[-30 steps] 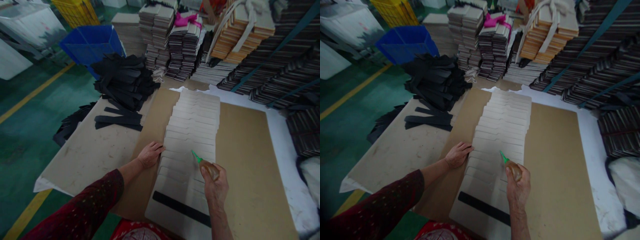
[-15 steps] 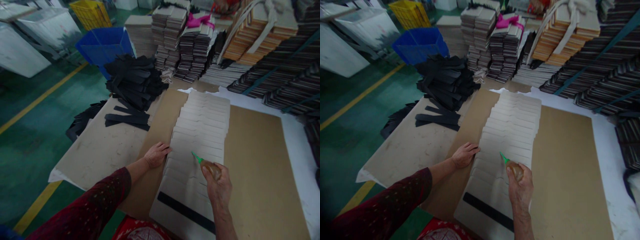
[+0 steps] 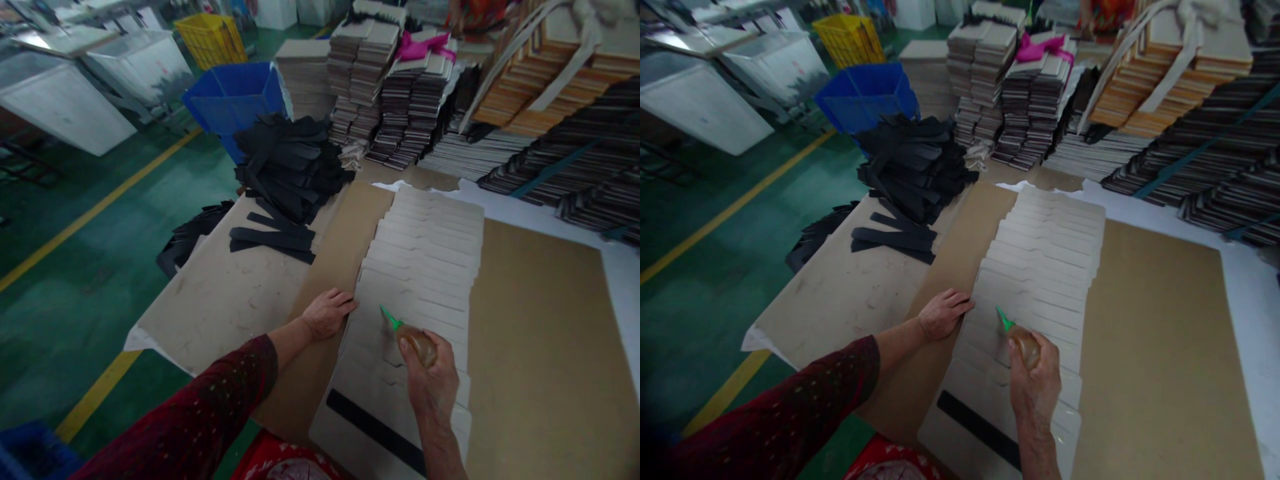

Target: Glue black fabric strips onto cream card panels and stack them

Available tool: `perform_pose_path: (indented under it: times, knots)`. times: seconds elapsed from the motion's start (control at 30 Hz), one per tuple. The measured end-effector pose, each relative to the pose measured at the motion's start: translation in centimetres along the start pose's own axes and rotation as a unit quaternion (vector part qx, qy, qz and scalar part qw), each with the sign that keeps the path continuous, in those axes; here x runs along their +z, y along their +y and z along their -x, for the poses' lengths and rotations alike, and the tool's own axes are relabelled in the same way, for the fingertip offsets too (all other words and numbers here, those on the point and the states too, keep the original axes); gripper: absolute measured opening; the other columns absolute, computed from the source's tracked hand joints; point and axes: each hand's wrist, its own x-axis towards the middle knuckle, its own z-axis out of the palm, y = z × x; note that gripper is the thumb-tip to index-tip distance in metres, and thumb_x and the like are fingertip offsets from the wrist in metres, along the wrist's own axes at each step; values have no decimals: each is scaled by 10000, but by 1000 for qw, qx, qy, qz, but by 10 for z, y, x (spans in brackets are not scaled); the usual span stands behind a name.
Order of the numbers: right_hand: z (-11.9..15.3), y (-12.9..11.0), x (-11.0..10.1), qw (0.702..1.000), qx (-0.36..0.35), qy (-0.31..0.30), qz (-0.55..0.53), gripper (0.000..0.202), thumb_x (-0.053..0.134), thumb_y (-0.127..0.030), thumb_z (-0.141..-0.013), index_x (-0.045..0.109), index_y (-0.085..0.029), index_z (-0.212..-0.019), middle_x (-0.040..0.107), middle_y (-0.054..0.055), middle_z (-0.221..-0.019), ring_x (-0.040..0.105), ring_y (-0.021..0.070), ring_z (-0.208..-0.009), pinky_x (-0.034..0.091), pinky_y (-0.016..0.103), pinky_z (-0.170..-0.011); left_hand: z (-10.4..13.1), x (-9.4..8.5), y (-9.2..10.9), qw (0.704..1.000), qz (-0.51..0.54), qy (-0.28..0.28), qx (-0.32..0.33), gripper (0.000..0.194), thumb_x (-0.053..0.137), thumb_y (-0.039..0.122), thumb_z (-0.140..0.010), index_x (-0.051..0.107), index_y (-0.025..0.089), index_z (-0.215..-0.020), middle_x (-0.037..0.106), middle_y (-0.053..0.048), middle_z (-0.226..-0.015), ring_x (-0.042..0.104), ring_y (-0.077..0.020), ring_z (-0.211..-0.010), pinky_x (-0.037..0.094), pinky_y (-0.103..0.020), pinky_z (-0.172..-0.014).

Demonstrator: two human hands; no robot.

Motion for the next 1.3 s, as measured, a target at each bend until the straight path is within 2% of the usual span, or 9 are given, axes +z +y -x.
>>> perform_pose_path:
  times: [0.17,0.37,0.53,0.77,0.97,1.17,1.3]
  knots:
    - [7,-10,20,998,-51,-38,-14,542,677,-587,-740,623,-201,-1117,640,73,-1113,604,255,-1008,468,392,-887,1,1,-1,1000,-2,3,4,399,480,190,-912,569,187,-1301,564,-102,-1296,521,-229,-1024,465,-380,-930]
    - [6,-11,24,999,-35,-41,-9,548,690,-585,-738,615,-221,-1140,641,63,-1120,607,254,-1006,473,405,-895,1,2,-1,1000,4,14,6,385,480,188,-916,572,176,-1290,580,-105,-1280,535,-226,-1024,470,-379,-927]
    - [9,-14,32,995,-78,-54,-10,499,667,-555,-769,618,-203,-1120,633,74,-1115,600,252,-1019,472,399,-898,0,1,-1,1000,9,23,5,366,488,179,-907,584,160,-1259,590,-95,-1289,536,-214,-1035,476,-356,-933]
    - [10,-10,25,998,-60,-30,-3,509,683,-560,-758,617,-209,-1121,640,68,-1115,610,253,-1005,475,394,-880,1,1,0,1000,3,23,5,355,496,174,-901,601,159,-1240,599,-111,-1273,542,-219,-1037,483,-368,-932]
    - [13,-13,26,996,-79,-45,3,501,649,-571,-777,619,-207,-1119,631,84,-1127,603,262,-1021,470,398,-872,1,2,-1,1000,2,22,4,351,487,185,-914,601,177,-1246,583,-100,-1293,538,-215,-1029,484,-371,-926]
    - [10,3,1,998,-58,15,34,541,639,-633,-760,630,-211,-1099,634,87,-1104,597,282,-1019,458,414,-880,1,2,-2,1000,11,23,11,354,480,154,-900,613,164,-1228,582,-107,-1290,536,-219,-1026,481,-378,-934]
    - [13,1,4,998,-46,26,28,527,649,-620,-759,626,-208,-1087,633,83,-1086,600,271,-996,463,399,-863,0,3,-3,1000,14,23,13,365,471,146,-899,610,164,-1235,581,-114,-1293,545,-221,-1048,479,-385,-942]
